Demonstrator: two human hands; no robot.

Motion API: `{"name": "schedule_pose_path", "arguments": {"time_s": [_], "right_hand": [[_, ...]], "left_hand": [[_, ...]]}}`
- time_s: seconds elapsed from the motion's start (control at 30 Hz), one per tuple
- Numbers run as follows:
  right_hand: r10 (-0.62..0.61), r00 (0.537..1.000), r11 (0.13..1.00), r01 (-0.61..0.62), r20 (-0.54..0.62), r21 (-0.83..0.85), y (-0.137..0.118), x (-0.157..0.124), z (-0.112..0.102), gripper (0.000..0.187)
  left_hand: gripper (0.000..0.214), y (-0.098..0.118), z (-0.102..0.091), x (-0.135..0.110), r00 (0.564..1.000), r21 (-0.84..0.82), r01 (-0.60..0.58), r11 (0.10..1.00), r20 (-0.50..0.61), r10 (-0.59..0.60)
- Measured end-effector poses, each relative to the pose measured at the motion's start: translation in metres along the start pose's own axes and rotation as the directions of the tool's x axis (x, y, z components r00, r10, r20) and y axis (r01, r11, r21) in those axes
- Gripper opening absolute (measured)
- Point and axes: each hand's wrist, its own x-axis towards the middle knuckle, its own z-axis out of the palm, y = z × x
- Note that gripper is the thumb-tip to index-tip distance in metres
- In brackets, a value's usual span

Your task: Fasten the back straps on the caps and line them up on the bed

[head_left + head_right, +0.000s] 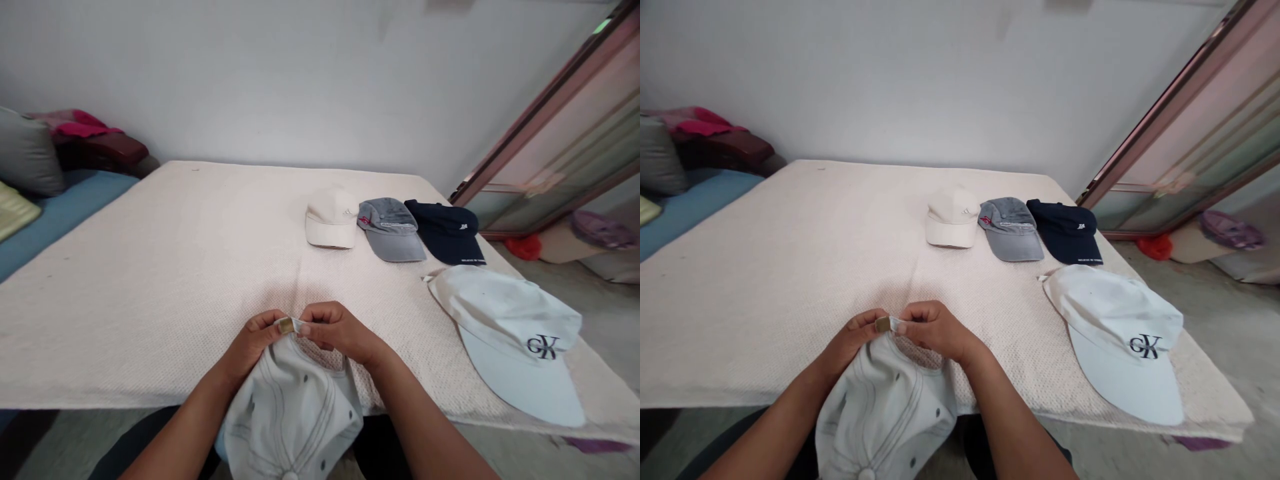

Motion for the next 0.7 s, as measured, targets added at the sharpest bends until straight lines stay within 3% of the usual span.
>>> {"name": "schedule_pose_path", "arguments": {"time_s": [0.27, 0.7], "right_hand": [[0.020, 0.996, 1.000, -0.022, 0.087, 0.021, 0.0008, -0.0016, -0.0037, 0.027], [0.040, 0.992, 0.991, -0.055, 0.117, 0.125, -0.0005, -0.0033, -0.0020, 0.024]], "left_hand": [[0.015, 0.0000, 0.0025, -0.0041, 0.998, -0.032, 0.047, 0.998, 0.054, -0.045], [0.013, -0.0001, 0.0018, -0.0060, 0.993, -0.059, 0.083, 0.995, 0.093, -0.077]]}}
